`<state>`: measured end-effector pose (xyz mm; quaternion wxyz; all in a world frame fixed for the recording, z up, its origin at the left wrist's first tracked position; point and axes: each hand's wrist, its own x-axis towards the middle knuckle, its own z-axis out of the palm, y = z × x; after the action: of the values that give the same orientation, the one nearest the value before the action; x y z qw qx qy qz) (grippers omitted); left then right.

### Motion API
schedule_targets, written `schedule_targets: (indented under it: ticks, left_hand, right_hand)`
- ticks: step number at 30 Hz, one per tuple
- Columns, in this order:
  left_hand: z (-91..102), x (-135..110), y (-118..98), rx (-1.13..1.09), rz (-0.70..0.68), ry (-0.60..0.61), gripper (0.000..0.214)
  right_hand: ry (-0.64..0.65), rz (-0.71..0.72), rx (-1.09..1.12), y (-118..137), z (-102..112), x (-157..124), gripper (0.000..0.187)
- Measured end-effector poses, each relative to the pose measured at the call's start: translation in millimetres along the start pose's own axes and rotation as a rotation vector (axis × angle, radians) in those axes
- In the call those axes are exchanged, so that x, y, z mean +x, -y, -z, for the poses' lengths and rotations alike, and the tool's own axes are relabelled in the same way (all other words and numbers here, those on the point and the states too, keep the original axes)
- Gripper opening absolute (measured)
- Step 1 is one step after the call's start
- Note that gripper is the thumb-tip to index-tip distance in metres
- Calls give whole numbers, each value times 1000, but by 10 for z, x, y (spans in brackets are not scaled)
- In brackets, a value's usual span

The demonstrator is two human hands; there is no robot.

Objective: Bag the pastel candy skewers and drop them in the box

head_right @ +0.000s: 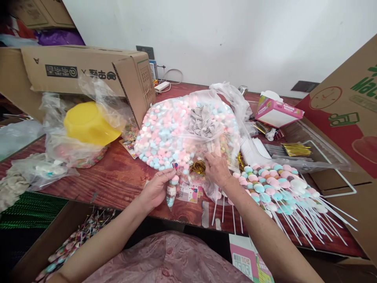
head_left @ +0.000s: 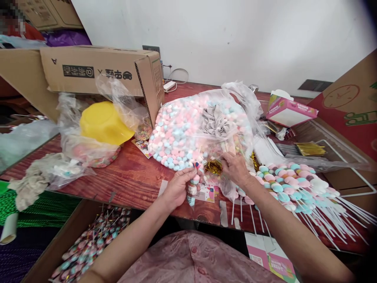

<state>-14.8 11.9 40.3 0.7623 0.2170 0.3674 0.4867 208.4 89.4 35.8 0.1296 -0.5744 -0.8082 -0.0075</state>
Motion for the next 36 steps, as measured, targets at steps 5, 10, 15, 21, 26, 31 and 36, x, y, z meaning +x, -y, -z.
schedule_targets:
  ticks: [5, 10, 15, 21, 26, 31, 36]
  left_hand:
    - [81, -3, 41, -34, -30, -148, 42]
    - [173, -16, 186, -26, -14, -139, 40]
    - [238, -36, 285, 11, -7, -120, 36]
    - [254, -78, 261, 92, 0, -91, 37]
    - [129, -73, 226, 212, -37, -85, 37]
    - [98, -47, 265, 278, -148, -106, 26]
    - [173, -123, 280, 230, -81, -135, 13]
  right_hand:
    - [99, -10, 53, 155, -47, -5, 20]
    - [154, -26, 142, 327, -148, 36, 21]
    - [129, -26, 367, 247, -152, 107, 16]
    - [97, -71, 704, 147, 48, 12, 21]
    - [96, 33, 1016, 564, 214, -303, 22]
    - [111, 304, 737, 928, 154, -487, 38]
    - [174, 274, 730, 925, 104, -500, 44]
